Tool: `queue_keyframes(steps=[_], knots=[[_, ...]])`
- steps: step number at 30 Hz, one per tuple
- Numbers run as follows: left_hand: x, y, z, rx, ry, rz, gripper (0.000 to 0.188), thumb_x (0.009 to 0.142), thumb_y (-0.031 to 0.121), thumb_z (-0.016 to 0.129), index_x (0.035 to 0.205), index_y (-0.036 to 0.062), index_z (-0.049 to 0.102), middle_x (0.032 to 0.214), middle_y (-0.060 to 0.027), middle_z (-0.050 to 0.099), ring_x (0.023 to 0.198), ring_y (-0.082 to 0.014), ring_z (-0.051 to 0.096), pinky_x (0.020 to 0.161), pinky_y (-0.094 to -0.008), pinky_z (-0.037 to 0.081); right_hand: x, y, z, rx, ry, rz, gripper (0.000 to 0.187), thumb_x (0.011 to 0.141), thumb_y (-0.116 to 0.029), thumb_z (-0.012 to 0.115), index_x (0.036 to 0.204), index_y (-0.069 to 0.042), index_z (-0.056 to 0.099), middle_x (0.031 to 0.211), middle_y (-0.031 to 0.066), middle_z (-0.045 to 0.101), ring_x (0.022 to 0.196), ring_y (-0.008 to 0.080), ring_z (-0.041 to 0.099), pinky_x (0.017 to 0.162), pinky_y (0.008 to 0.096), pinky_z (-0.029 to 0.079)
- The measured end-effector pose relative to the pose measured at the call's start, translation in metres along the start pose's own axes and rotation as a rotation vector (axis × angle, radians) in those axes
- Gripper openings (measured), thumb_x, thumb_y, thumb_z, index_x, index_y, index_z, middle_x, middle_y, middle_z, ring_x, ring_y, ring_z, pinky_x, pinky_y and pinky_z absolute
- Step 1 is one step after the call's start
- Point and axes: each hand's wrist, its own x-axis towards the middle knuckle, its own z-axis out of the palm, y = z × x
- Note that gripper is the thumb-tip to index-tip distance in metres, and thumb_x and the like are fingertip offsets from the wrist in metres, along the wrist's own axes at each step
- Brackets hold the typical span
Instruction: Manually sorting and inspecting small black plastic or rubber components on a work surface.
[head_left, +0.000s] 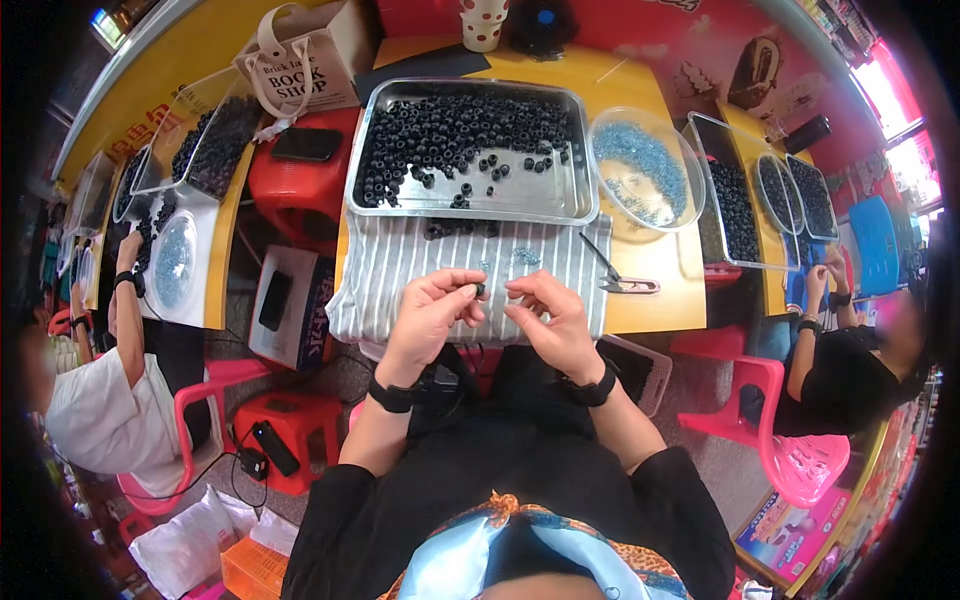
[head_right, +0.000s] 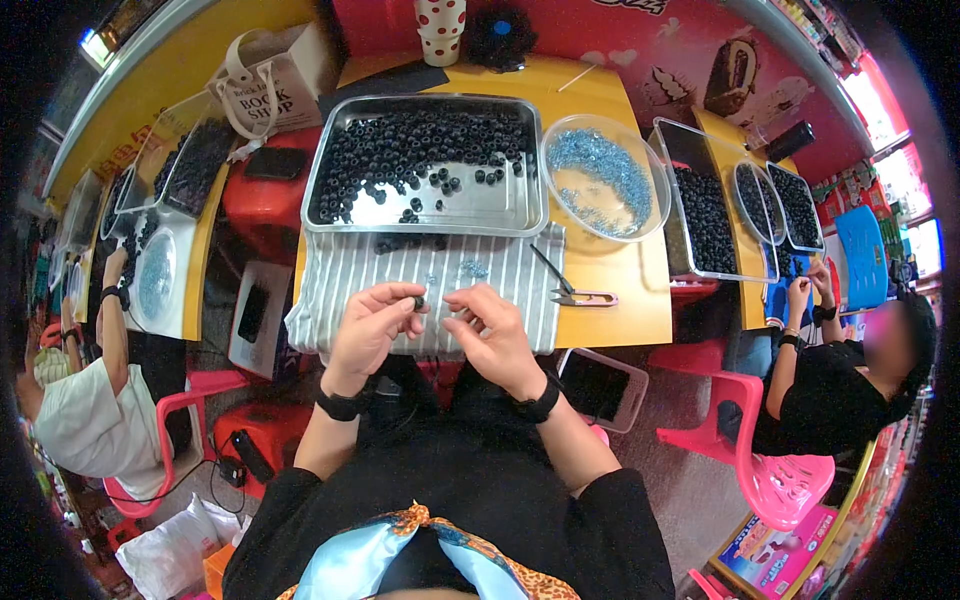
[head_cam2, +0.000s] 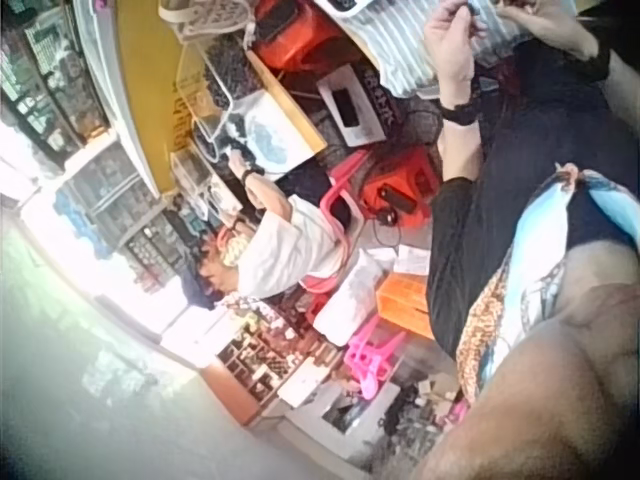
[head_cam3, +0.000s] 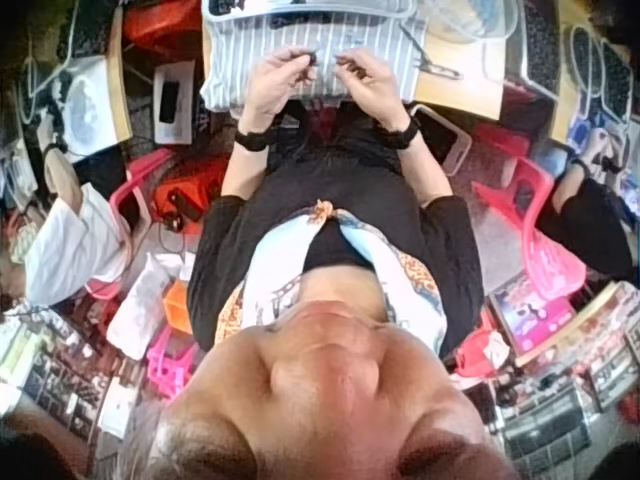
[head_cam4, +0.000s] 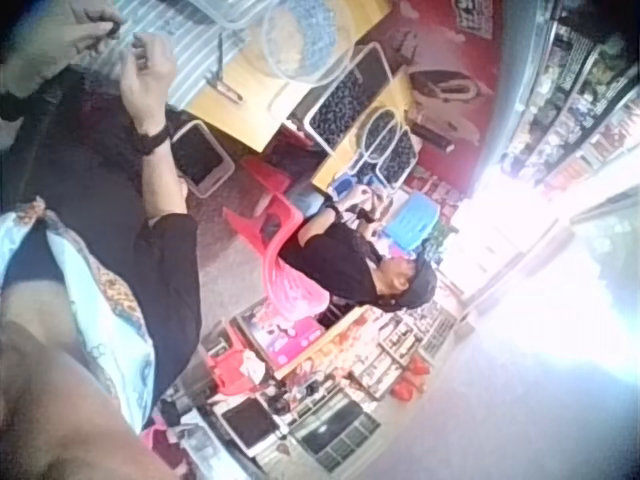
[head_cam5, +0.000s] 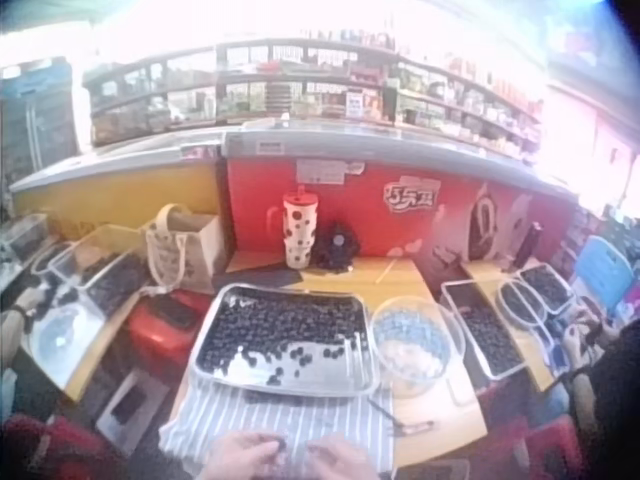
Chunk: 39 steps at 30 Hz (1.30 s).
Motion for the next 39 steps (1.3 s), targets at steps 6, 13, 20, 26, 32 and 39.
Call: queue_keyframes(steps=[6, 13, 20, 26, 32, 39], knots=[[-0.017, -0.010, 0.013, 0.240, 0.039, 0.119, 0.022, 0.094, 0.004, 0.056, 0.113, -0.0047, 0.060, 0.091, -0.0075, 0.066, 0.075, -0.0115, 0.064, 0.065, -0.0234, 0.052, -0.009, 0.007, 0.025, 0.314, -0.011, 0.089, 0.021, 0.086, 0.006, 0.063, 0.106, 0.003, 0.064, 0.096, 0.0046, 0.062, 0.083, 0.0083, 0.059, 0.068, 0.0213, 0.047], [-0.030, 0.006, 0.039, 1.078, 0.056, 0.553, 0.022, 0.087, -0.005, 0.055, 0.109, -0.0049, 0.058, 0.088, -0.0150, 0.064, 0.075, -0.0235, 0.066, 0.066, -0.0310, 0.052, -0.021, 0.009, 0.026, 0.626, 0.015, 0.283, 0.019, 0.089, 0.004, 0.059, 0.107, 0.001, 0.065, 0.095, 0.0026, 0.066, 0.084, 0.0079, 0.061, 0.070, 0.0218, 0.049], [-0.035, 0.017, 0.046, 1.198, 0.022, 0.454, 0.027, 0.084, -0.006, 0.056, 0.111, -0.0046, 0.054, 0.083, -0.0187, 0.062, 0.074, -0.0292, 0.065, 0.064, -0.0354, 0.050, -0.033, 0.014, 0.034, 0.873, 0.022, 0.369, 0.019, 0.089, 0.003, 0.059, 0.108, 0.002, 0.065, 0.096, 0.0033, 0.067, 0.082, 0.0073, 0.061, 0.070, 0.0219, 0.050], [-0.037, 0.014, 0.046, 1.074, 0.033, 0.360, 0.026, 0.085, -0.005, 0.057, 0.110, -0.0047, 0.054, 0.081, -0.0164, 0.061, 0.070, -0.0250, 0.064, 0.063, -0.0326, 0.049, -0.033, 0.018, 0.034, 0.748, 0.037, 0.244, 0.014, 0.089, 0.005, 0.059, 0.101, 0.002, 0.065, 0.090, 0.0010, 0.062, 0.077, 0.0064, 0.058, 0.067, 0.0214, 0.048], [-0.029, 0.009, 0.040, 1.047, 0.039, 0.407, 0.016, 0.086, -0.003, 0.057, 0.101, -0.0038, 0.060, 0.082, -0.0139, 0.060, 0.068, -0.0204, 0.061, 0.061, -0.0304, 0.047, -0.031, 0.025, 0.032, 0.730, 0.046, 0.234, 0.013, 0.088, 0.007, 0.058, 0.099, 0.002, 0.064, 0.091, 0.0011, 0.061, 0.077, 0.0058, 0.057, 0.068, 0.0209, 0.047], [-0.020, 0.009, 0.042, 0.992, 0.044, 0.353, 0.012, 0.086, -0.001, 0.059, 0.097, -0.0029, 0.064, 0.080, -0.0100, 0.058, 0.067, -0.0155, 0.058, 0.060, -0.0267, 0.045, -0.025, 0.022, 0.028, 0.718, 0.076, 0.208, 0.009, 0.087, 0.007, 0.058, 0.093, 0.001, 0.061, 0.088, 0.0003, 0.059, 0.079, 0.0058, 0.056, 0.069, 0.0217, 0.046]])
